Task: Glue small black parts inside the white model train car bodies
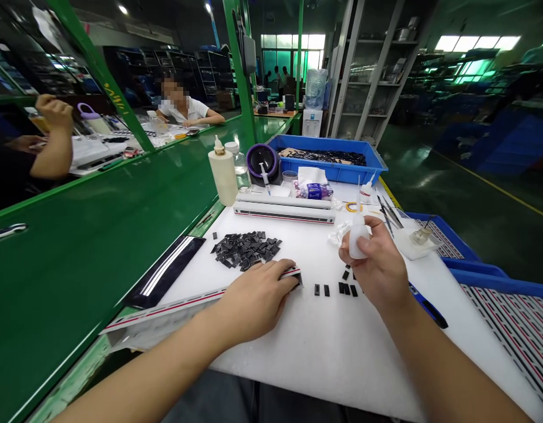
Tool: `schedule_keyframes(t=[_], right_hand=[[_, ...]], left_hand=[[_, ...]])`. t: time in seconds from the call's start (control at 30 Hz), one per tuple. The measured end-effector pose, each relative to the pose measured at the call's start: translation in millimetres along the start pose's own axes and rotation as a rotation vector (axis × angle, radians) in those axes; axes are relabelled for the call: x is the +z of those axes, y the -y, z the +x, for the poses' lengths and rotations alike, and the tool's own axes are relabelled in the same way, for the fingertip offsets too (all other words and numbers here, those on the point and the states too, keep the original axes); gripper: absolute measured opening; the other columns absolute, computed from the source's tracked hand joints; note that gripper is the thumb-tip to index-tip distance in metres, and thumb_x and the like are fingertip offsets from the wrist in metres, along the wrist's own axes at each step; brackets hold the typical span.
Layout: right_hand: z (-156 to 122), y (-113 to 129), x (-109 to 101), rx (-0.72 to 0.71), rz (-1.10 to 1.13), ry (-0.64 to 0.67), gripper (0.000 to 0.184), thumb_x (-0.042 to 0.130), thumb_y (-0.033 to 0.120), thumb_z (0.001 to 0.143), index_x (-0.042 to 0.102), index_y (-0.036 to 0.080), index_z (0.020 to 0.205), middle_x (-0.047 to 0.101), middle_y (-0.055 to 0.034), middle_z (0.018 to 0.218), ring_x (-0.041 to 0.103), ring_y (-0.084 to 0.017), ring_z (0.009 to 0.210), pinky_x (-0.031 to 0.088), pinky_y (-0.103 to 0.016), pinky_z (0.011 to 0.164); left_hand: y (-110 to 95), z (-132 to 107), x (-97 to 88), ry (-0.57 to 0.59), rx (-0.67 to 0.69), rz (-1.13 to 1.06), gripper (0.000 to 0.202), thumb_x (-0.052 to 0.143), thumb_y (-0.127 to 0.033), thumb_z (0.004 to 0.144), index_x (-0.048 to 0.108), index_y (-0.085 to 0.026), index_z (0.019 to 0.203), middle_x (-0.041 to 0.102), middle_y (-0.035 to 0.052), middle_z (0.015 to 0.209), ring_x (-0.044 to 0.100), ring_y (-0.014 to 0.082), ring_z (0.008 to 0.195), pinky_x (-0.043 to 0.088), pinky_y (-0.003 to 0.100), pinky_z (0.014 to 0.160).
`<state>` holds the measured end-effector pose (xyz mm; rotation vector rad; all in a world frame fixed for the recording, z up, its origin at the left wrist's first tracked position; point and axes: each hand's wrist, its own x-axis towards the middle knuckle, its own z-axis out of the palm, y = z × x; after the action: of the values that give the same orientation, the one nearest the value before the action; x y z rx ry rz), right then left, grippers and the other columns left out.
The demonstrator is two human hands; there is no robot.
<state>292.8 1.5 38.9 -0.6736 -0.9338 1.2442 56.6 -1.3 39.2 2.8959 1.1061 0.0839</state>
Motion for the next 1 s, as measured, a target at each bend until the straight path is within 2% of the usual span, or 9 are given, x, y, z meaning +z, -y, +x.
schedule_keyframes(t=[0.1, 0.23, 0.3, 0.37, 0.43, 0.53, 0.7, 0.83, 1.0], right_hand=[[0.7, 8.2, 0.8, 0.057, 0.207, 0.048, 0.021, 0.060, 0.023, 0.081, 0.055, 0.029, 0.101, 0.057, 0.0010, 0.068, 0.043, -0.012, 0.058, 0.034, -0.024, 0.055], [1.0, 15.1, -2.4, 0.145, 0.398, 0.063, 0.010, 0.062, 0.023, 0.075, 0.052, 0.021, 0.076, 0.037, 0.0035, 0.063, 0.027, -0.008, 0.052, 0.028, -0.021, 0.048], [1.0, 16.0, -4.1, 0.175, 0.426, 0.037, 0.011, 0.063, 0.021, 0.072, 0.053, 0.020, 0.076, 0.031, 0.0046, 0.065, 0.024, -0.008, 0.052, 0.027, -0.019, 0.047], [1.2, 15.1, -3.7, 0.189, 0.400, 0.002, 0.016, 0.063, 0.021, 0.072, 0.058, 0.023, 0.088, 0.027, 0.0054, 0.065, 0.023, -0.008, 0.052, 0.027, -0.019, 0.047], [1.6, 12.3, -0.4, 0.207, 0.317, -0.031, 0.018, 0.061, 0.027, 0.077, 0.059, 0.024, 0.095, 0.024, 0.0061, 0.063, 0.022, -0.009, 0.050, 0.026, -0.020, 0.045], [0.9, 4.3, 7.1, 0.209, 0.159, -0.063, 0.021, 0.054, 0.044, 0.088, 0.059, 0.023, 0.087, 0.023, 0.0071, 0.056, 0.019, -0.009, 0.045, 0.023, -0.023, 0.041], [-9.7, -13.7, 13.3, 0.022, -0.224, -0.097, 0.042, 0.055, 0.060, 0.089, 0.063, 0.022, 0.075, 0.038, 0.0037, 0.049, 0.033, -0.010, 0.043, 0.025, -0.024, 0.042], [-21.3, -22.5, 15.9, -0.219, -0.610, -0.112, 0.040, 0.061, 0.054, 0.087, 0.069, 0.019, 0.070, 0.055, -0.0015, 0.054, 0.044, -0.012, 0.046, 0.032, -0.026, 0.042], [-22.8, -25.2, 18.3, -0.375, -0.848, -0.015, 0.032, 0.056, 0.038, 0.094, 0.068, 0.019, 0.071, 0.058, 0.0004, 0.052, 0.049, -0.011, 0.042, 0.038, -0.026, 0.040]], left_hand=[[0.1, 0.3, 1.2, -0.013, -0.010, -0.002, 0.030, 0.044, -0.021, 0.095, 0.063, -0.024, 0.118, 0.054, 0.0071, 0.140, 0.060, 0.0264, 0.116, 0.052, 0.046, 0.096], [2.9, 2.6, 1.7, -0.019, -0.001, -0.023, 0.029, 0.041, -0.027, 0.099, 0.066, -0.025, 0.113, 0.055, 0.0054, 0.139, 0.059, 0.0249, 0.117, 0.051, 0.045, 0.099], [3.4, 3.5, 1.6, -0.019, -0.006, -0.037, 0.029, 0.041, -0.028, 0.100, 0.067, -0.025, 0.112, 0.055, 0.0044, 0.140, 0.059, 0.0240, 0.117, 0.051, 0.045, 0.099], [2.9, 3.6, 1.7, -0.023, -0.017, -0.037, 0.029, 0.042, -0.028, 0.100, 0.068, -0.025, 0.111, 0.055, 0.0044, 0.140, 0.059, 0.0244, 0.117, 0.051, 0.046, 0.098], [1.9, 3.3, 2.3, -0.029, -0.019, -0.028, 0.029, 0.042, -0.028, 0.099, 0.068, -0.025, 0.111, 0.055, 0.0047, 0.141, 0.058, 0.0252, 0.119, 0.051, 0.047, 0.098], [0.7, 3.0, 3.4, -0.029, -0.015, -0.023, 0.029, 0.042, -0.027, 0.099, 0.068, -0.025, 0.112, 0.055, 0.0050, 0.142, 0.058, 0.0260, 0.120, 0.050, 0.048, 0.097], [0.5, 3.0, 4.7, -0.028, -0.023, -0.015, 0.029, 0.043, -0.027, 0.098, 0.068, -0.024, 0.112, 0.054, 0.0052, 0.143, 0.059, 0.0268, 0.118, 0.051, 0.048, 0.094], [0.8, 2.5, 5.1, -0.032, -0.016, -0.017, 0.030, 0.043, -0.025, 0.097, 0.068, -0.023, 0.114, 0.053, 0.0050, 0.144, 0.058, 0.0266, 0.120, 0.051, 0.048, 0.095], [1.3, 2.2, 5.7, -0.051, -0.019, -0.034, 0.028, 0.045, -0.025, 0.096, 0.068, -0.024, 0.113, 0.053, 0.0047, 0.144, 0.057, 0.0268, 0.121, 0.051, 0.048, 0.096]])
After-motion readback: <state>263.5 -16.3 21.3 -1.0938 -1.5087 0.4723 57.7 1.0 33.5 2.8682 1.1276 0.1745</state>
